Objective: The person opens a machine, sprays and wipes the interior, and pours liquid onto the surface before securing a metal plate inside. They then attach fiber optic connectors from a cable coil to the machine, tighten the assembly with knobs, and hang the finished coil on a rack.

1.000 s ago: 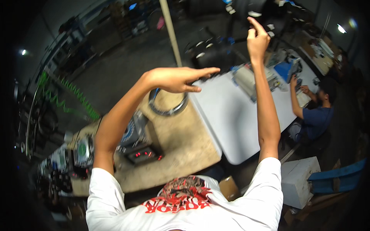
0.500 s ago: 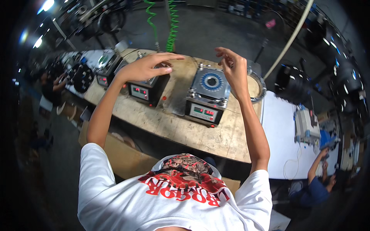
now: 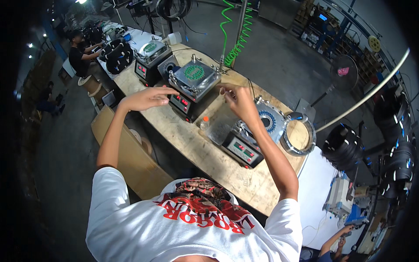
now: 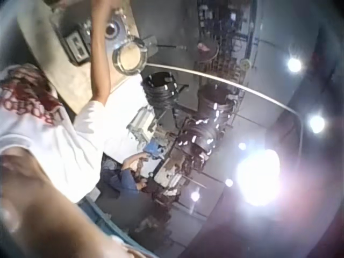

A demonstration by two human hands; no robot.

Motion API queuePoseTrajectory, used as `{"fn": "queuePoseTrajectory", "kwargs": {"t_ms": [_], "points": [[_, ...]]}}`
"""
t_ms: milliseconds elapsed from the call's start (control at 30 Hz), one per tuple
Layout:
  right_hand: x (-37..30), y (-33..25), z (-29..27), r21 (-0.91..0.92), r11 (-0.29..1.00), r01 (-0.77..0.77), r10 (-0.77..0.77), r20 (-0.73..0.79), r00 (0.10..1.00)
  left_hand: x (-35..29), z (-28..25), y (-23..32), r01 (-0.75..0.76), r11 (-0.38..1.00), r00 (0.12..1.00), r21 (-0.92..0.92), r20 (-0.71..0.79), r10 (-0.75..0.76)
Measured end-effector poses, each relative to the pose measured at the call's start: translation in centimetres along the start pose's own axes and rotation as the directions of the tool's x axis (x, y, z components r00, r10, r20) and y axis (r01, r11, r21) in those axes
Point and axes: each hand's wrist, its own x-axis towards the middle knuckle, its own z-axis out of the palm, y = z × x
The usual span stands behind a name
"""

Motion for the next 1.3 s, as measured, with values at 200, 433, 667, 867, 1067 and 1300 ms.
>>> {"fn": "queuePoseTrajectory", "kwargs": {"t_ms": [200,433,667,867,1067,1300], "points": [[7.5,-0.8,9.9,0.094,0.995,0.032,-0.043,0.117,0.992,-4.6,-3.8,-6.7,0.136,0.982,0.984,-0.133,-0.1,-0.15],[18.9,-2.5,21.8,0.209,0.977,-0.041,0.017,0.116,0.993,-10.1,-13.3,-17.9,0.196,0.968,0.974,-0.155,-0.084,-0.21],[27.2,-4.5,29.9,0.223,0.97,-0.096,0.057,0.177,0.983,-14.3,-21.3,-27.6,0.179,0.964,0.949,-0.196,-0.225,-0.222],[33.4,-4.2,36.5,0.327,0.945,0.017,-0.084,0.194,0.977,-16.2,-23.1,-34.7,0.249,0.918,0.754,-0.308,-0.533,-0.384],[39.5,-5.1,44.1,0.439,0.888,-0.14,-0.016,0.332,0.943,-18.2,-26.5,-43.1,0.305,0.934,0.741,-0.187,-0.57,-0.356],[49.9,-3.4,52.7,0.476,0.849,-0.231,0.057,0.352,0.934,-16.2,-35.6,-58.5,0.46,0.888,0.729,0.001,-0.571,-0.377]]}}
